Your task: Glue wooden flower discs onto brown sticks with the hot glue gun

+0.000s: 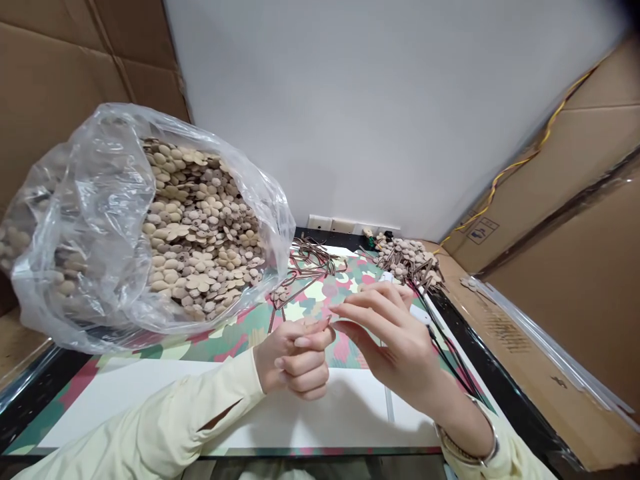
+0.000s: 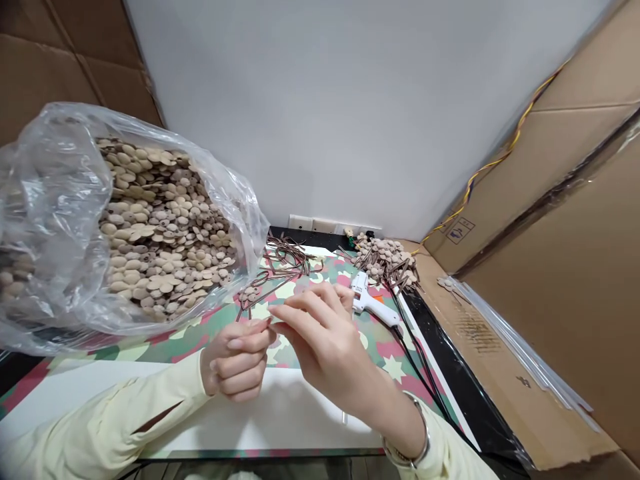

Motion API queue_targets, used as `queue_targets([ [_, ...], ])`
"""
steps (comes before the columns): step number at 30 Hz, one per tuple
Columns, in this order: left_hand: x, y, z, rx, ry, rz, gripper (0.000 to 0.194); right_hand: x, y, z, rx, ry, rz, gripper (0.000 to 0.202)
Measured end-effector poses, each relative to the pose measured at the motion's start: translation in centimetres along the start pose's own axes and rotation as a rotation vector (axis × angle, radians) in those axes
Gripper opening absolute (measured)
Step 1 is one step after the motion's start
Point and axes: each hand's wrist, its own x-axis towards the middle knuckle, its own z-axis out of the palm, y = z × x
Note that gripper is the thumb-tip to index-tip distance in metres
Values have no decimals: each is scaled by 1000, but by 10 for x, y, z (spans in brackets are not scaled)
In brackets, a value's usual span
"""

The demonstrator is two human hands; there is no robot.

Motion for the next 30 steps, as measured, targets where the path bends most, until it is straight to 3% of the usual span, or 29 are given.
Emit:
queue_targets([
  [7, 3, 4, 4, 83, 170, 21, 41, -2, 16, 5, -223, -90, -126, 30],
  [16, 5, 4, 4, 41, 202, 79, 41, -9, 27, 10, -534, -157, -310, 23],
  [25, 6, 5, 7, 50, 219, 85, 44, -11, 27, 31, -206, -18, -48, 17],
  [30, 7, 3, 5, 89, 197, 96, 42, -10, 27, 31, 46, 93, 157, 15],
])
